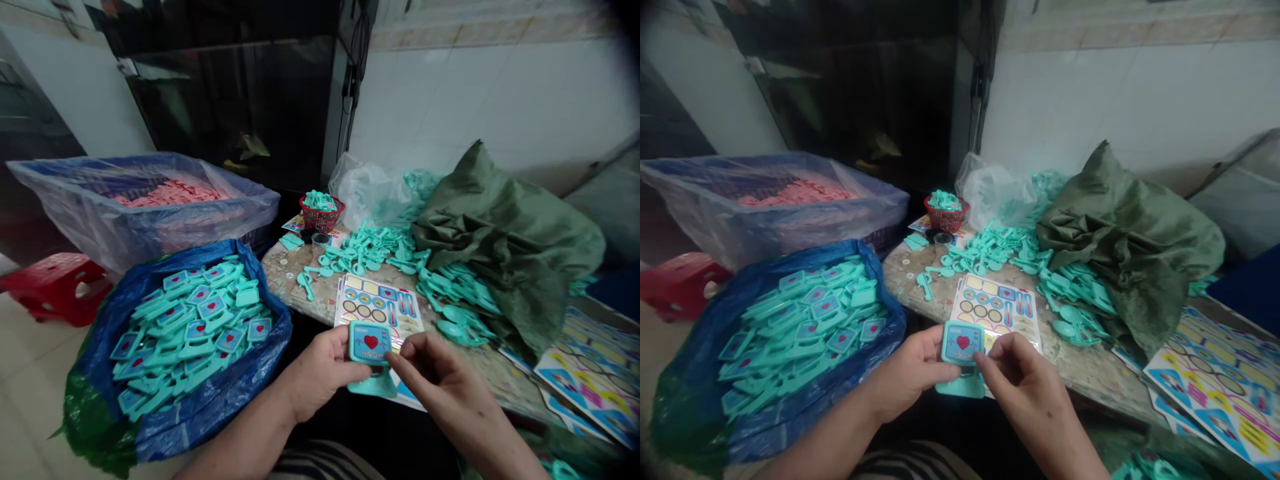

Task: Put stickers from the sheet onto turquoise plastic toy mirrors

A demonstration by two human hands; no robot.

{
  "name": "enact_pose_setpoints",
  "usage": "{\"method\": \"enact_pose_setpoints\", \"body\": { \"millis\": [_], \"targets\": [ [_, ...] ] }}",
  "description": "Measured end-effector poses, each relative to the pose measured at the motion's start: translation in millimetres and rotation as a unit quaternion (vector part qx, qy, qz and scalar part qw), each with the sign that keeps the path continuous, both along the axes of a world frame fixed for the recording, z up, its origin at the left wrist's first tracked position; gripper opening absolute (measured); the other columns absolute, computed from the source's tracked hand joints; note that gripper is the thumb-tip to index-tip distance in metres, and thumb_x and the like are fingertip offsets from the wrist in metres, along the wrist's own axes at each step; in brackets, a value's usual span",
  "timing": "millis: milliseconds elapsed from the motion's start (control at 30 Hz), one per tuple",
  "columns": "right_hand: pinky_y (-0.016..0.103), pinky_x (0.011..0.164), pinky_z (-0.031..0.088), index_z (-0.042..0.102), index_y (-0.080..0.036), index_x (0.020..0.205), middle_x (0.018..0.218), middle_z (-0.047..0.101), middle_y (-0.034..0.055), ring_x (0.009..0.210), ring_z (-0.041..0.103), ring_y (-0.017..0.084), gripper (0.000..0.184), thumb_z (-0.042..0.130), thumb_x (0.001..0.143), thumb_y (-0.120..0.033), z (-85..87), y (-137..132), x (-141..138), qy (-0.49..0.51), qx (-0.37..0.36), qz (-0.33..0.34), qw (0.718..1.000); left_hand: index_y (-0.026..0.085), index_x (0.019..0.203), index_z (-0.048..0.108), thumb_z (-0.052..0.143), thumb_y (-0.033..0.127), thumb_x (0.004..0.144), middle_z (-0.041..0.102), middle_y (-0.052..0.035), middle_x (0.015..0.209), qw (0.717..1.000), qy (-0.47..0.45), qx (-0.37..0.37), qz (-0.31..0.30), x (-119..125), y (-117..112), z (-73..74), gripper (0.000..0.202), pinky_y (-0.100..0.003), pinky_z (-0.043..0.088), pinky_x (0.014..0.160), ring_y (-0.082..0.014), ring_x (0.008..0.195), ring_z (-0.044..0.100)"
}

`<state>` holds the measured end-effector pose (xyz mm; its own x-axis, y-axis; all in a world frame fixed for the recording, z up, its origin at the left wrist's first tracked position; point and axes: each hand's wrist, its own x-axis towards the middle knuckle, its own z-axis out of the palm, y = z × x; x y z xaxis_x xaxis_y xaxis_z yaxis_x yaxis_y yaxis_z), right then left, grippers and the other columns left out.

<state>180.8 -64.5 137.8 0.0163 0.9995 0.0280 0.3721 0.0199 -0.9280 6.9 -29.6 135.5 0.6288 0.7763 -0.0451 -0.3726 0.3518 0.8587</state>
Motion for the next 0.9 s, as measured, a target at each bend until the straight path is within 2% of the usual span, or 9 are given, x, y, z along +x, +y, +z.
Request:
{"method": "enact_pose_setpoints", "body": {
  "millis": [200,400,600,700,800,900],
  "targets": [
    [0.02,0.047,0.032,0.048,-0.02,0.076,0.062,0.042,-0.0055,0.054,0.039,0.009,0.025,0.06,0.078,-0.043,4.3,-1,-4,-0.017,0.029,-0.018,0.999,0.014,0.111,0.06,0.06,0.001,0.069,0.068,-0.0105,0.105,1.0,-0.022,0.002,-0.006,-2,-2,5.4,0.044,-0.039,0.042,0.092,-0.0215,0.097,0.062],
    [0.021,0.048,0.031,0.046,-0.02,0.073,0.061,0.041,-0.0055,0.054,0.038,0.009,0.026,0.057,0.08,-0.043,9.4,-2,-7,-0.041,0.042,0.001,0.998,0.014,0.116,0.058,0.059,-0.001,0.07,0.068,-0.0106,0.105,1.0,-0.026,0.009,-0.007,-5,-5,7.3,0.049,-0.036,0.043,0.091,-0.0199,0.095,0.063],
    [0.022,0.05,0.032,0.045,-0.021,0.076,0.062,0.044,-0.0049,0.055,0.04,0.01,0.027,0.056,0.08,-0.046,2.1,-3,-9,-0.052,0.036,-0.011,0.998,0.013,0.118,0.056,0.058,-0.001,0.069,0.068,-0.0114,0.106,1.0,-0.03,-0.003,-0.007,-8,-7,9.0,0.05,-0.041,0.042,0.094,-0.0221,0.097,0.063],
    [0.022,0.05,0.033,0.045,-0.021,0.075,0.061,0.046,-0.0043,0.056,0.043,0.011,0.028,0.053,0.081,-0.048,-1.7,-3,-10,-0.08,0.029,-0.014,0.996,0.015,0.117,0.057,0.06,0.002,0.071,0.067,-0.0103,0.108,0.999,-0.032,0.004,-0.013,-10,-8,10.7,0.049,-0.04,0.042,0.094,-0.0226,0.1,0.062],
    [0.022,0.051,0.034,0.049,-0.022,0.075,0.063,0.054,-0.0027,0.057,0.048,0.012,0.026,0.053,0.08,-0.047,-6.3,-4,-12,-0.185,0.02,-0.029,0.982,0.015,0.115,0.059,0.063,0.012,0.074,0.066,-0.0096,0.111,0.999,0.006,0.027,-0.016,-12,-7,3.0,0.042,-0.038,0.043,0.095,-0.023,0.102,0.061],
    [0.022,0.053,0.036,0.053,-0.023,0.077,0.068,0.063,-0.0017,0.06,0.056,0.014,0.017,0.058,0.076,-0.04,-18.9,-6,-17,-0.296,0.001,-0.041,0.954,0.015,0.11,0.062,0.066,0.029,0.074,0.068,-0.0094,0.107,0.993,0.092,0.076,0.011,-12,-2,-18.6,0.039,-0.037,0.044,0.092,-0.0242,0.099,0.061]
  ]
}}
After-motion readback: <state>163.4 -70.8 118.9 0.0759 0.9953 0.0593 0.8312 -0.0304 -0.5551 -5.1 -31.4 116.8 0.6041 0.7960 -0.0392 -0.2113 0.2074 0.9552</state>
